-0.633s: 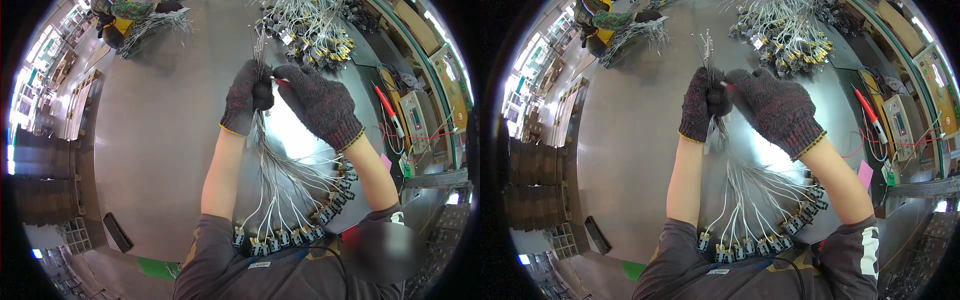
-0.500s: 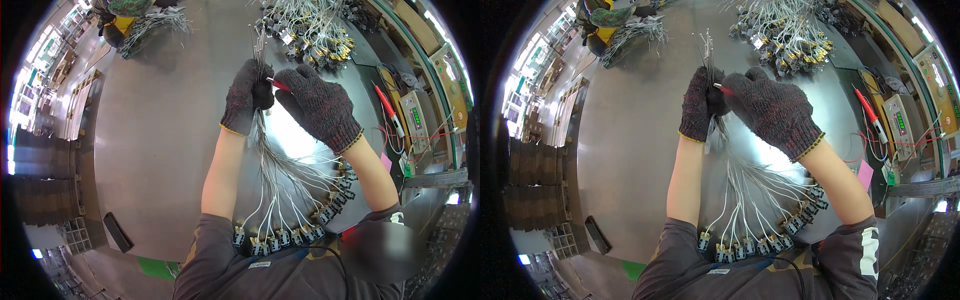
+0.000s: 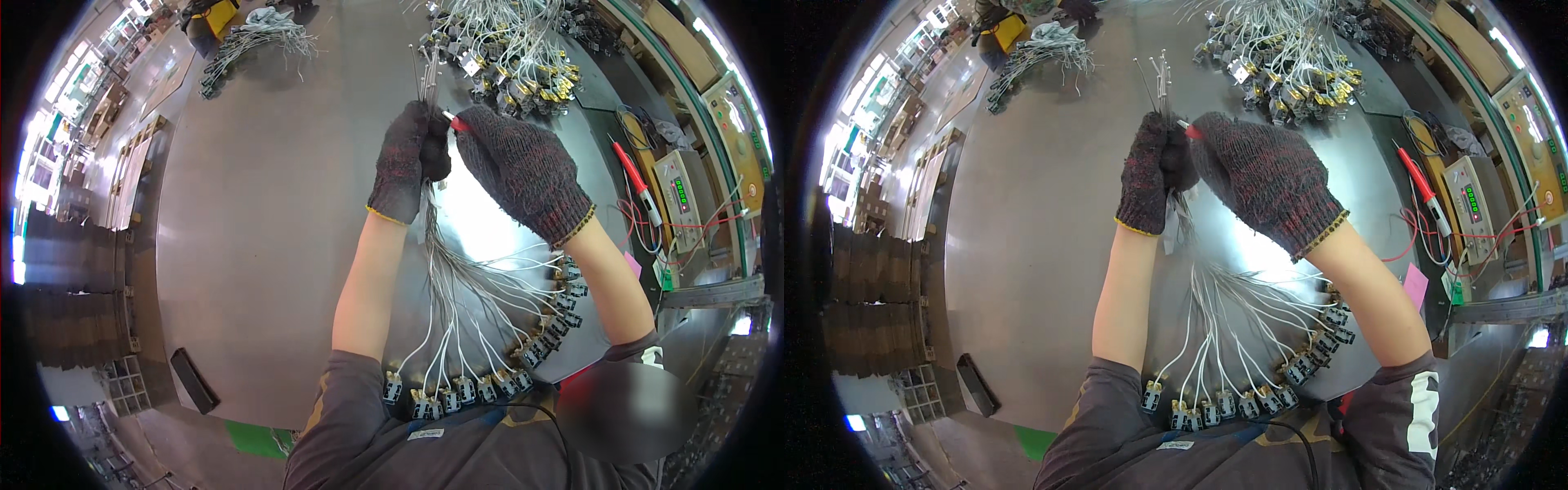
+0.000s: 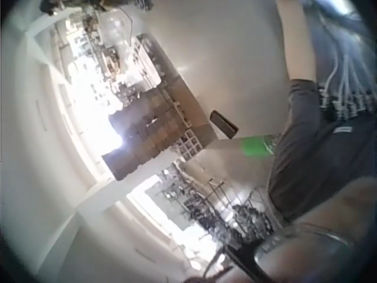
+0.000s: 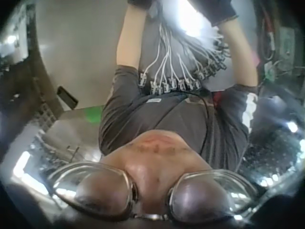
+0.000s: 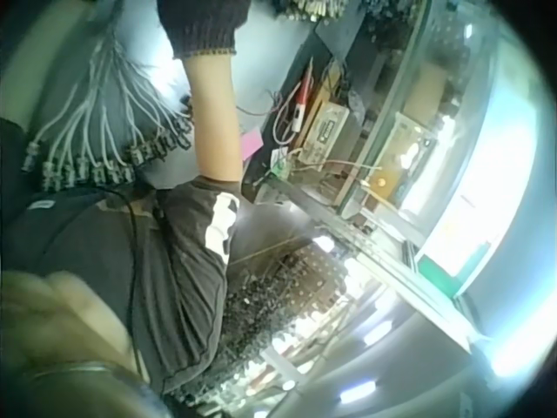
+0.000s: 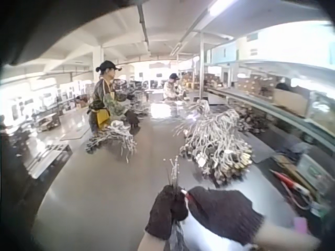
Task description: Assemble a wiring harness by connecting multiple electrical components and securing them with tape.
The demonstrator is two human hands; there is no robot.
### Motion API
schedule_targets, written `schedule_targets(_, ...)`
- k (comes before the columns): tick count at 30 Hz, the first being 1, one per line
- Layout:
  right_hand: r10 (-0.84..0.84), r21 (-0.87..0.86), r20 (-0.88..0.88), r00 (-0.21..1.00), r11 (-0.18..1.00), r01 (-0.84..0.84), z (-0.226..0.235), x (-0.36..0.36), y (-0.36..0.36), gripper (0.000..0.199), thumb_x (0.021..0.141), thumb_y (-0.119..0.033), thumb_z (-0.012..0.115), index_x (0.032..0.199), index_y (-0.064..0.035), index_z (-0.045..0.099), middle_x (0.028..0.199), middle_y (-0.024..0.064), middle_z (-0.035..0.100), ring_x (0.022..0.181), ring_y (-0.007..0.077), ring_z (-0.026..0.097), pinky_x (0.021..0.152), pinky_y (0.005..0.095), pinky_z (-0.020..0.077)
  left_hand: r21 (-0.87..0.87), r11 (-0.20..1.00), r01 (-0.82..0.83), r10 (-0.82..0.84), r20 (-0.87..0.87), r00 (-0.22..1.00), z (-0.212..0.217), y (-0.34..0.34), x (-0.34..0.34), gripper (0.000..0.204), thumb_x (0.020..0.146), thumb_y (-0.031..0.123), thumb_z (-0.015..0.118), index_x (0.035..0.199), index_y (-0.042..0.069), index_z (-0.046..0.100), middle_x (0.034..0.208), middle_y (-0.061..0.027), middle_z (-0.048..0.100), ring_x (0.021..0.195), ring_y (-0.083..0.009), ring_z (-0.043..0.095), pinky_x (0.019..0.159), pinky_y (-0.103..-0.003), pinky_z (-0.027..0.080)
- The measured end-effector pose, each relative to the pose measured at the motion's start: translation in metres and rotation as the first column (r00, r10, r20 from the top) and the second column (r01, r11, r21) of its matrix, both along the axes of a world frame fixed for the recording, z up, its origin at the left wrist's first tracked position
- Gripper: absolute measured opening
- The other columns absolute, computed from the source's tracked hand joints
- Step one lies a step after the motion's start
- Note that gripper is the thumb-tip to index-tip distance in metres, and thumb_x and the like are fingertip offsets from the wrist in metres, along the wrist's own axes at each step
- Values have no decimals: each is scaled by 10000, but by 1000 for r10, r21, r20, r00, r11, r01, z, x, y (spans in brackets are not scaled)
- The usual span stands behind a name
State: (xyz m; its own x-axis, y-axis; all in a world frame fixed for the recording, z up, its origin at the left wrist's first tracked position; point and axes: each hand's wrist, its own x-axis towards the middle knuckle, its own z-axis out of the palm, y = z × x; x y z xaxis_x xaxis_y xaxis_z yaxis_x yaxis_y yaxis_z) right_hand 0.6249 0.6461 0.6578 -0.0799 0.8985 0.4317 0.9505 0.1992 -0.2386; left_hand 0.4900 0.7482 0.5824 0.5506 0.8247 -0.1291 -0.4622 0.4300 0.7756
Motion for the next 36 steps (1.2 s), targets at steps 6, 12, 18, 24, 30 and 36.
schedule_targets(6, 1, -42, -35, 999, 999, -3, -2, -2, 6, 209, 1000, -238, 616, 1113, -67, 661, 853, 195, 693, 768, 388, 690, 682, 475, 530, 51, 993, -107, 107, 0, 994, -3, -5, 2, 294, 1010, 365, 605, 865, 110, 591, 601, 31, 423, 445, -99, 370, 423, -279, 281)
schedule_targets(12, 32, -39, -85, 996, 999, -35, -1, -3, 6, 240, 1003, -247, 618, 1117, -44, 677, 864, 201, 697, 772, 394, 688, 688, 465, 532, 202, 968, -150, 153, -2, 988, -10, -3, 3, 272, 1011, 348, 607, 878, 110, 604, 665, 17, 492, 501, -105, 442, 457, -274, 330)
schedule_targets(18, 45, -35, -106, 993, 998, -49, -4, -1, 9, 255, 1008, -248, 612, 1112, -26, 682, 905, 210, 702, 810, 398, 684, 707, 461, 531, 161, 977, -140, 139, 14, 990, -3, -6, 1, 291, 1026, 361, 612, 895, 102, 611, 690, 5, 534, 516, -111, 469, 465, -278, 358)
schedule_targets(24, 125, 33, -149, 981, 992, -122, -8, 5, 11, 270, 1007, -251, 613, 1122, -18, 685, 911, 206, 701, 820, 393, 678, 724, 457, 530, 218, 970, -104, 50, 242, 969, -12, -2, 2, 282, 1059, 338, 599, 925, 93, 638, 683, -4, 584, 516, -114, 503, 452, -276, 362)
schedule_targets(30, 34, -196, -225, 974, 977, -80, 5, 2, 8, 295, 1010, -252, 608, 1140, 0, 690, 960, 213, 710, 868, 395, 683, 772, 459, 537, 145, 972, -184, 162, 146, 976, -11, -9, 9, 261, 1065, 327, 594, 982, 94, 679, 712, -1, 642, 524, -88, 526, 446, -266, 369)
schedule_targets(36, 59, -62, -122, 991, 996, -66, 1, 4, 17, 327, 1023, -295, 583, 1108, -1, 699, 942, 209, 706, 891, 397, 685, 802, 465, 544, 226, 949, -220, 204, 92, 975, -16, -10, 12, 305, 1086, 358, 547, 968, 101, 659, 679, 10, 614, 494, -84, 500, 431, -263, 363)
